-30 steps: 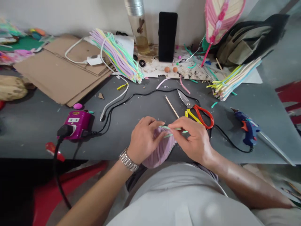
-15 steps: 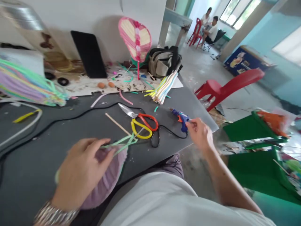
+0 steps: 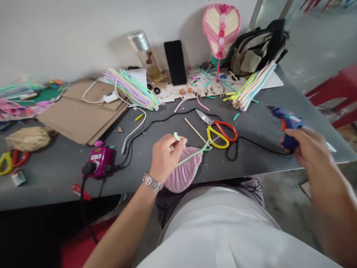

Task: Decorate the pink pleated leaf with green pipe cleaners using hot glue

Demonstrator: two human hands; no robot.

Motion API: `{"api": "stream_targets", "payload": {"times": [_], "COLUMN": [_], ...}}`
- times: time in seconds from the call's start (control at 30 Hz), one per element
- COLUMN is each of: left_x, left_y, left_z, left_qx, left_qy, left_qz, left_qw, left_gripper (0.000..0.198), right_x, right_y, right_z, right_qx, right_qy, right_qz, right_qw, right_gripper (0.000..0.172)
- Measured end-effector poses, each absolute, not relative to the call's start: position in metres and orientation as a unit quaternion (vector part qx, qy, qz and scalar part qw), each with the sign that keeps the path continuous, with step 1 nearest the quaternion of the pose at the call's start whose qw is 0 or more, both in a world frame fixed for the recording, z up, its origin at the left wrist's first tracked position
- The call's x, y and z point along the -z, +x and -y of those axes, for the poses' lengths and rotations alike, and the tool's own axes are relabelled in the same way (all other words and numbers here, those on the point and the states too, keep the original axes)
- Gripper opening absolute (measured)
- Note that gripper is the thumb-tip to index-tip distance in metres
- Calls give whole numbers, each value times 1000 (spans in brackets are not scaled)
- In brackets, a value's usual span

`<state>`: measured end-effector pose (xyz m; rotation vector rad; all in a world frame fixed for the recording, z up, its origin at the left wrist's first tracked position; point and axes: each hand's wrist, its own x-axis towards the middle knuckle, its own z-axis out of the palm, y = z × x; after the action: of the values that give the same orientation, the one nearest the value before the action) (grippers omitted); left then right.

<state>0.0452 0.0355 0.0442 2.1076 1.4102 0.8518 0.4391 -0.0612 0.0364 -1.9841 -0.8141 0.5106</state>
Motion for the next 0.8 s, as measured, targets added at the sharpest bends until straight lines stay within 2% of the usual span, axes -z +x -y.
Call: {"api": "stream_targets", "payload": {"times": [0.07,0.1,0.2,0.37,0.47,0.6,0.7,0.8], "left_x": [-42,-40,-30,-20,-15,-10,-8,-8], "left_y": [30,24,11,7,5,0,-1,-1], "left_z": [-32,-31,-25,-24,-26,-29,-30,-30], "left_qx": [-345,-360,-398,-421,-417,-425,-428,-424], "left_qy": [701,669,600,572,570,550,542,544], "left_qz": [-549,-563,-588,-592,-598,-602,-599,-603], "left_qw": [299,326,370,380,379,393,406,400], "left_gripper": [28,29,34,34,31,32,32,30], "right_x": [-42,-46,-59,-71,-75,-79,-79,-78], "right_y": [429,422,399,355,328,296,278,267], "right_z": [65,67,71,66,51,21,1,-14], "right_qx": [-277,-295,-352,-492,-557,-565,-546,-513], "right_qy": [-711,-676,-632,-583,-577,-582,-581,-569], "right_qz": [265,251,284,378,458,545,579,618], "right_qw": [590,627,629,525,383,213,173,174], "right_gripper": [20,20,20,17,22,30,35,38]}}
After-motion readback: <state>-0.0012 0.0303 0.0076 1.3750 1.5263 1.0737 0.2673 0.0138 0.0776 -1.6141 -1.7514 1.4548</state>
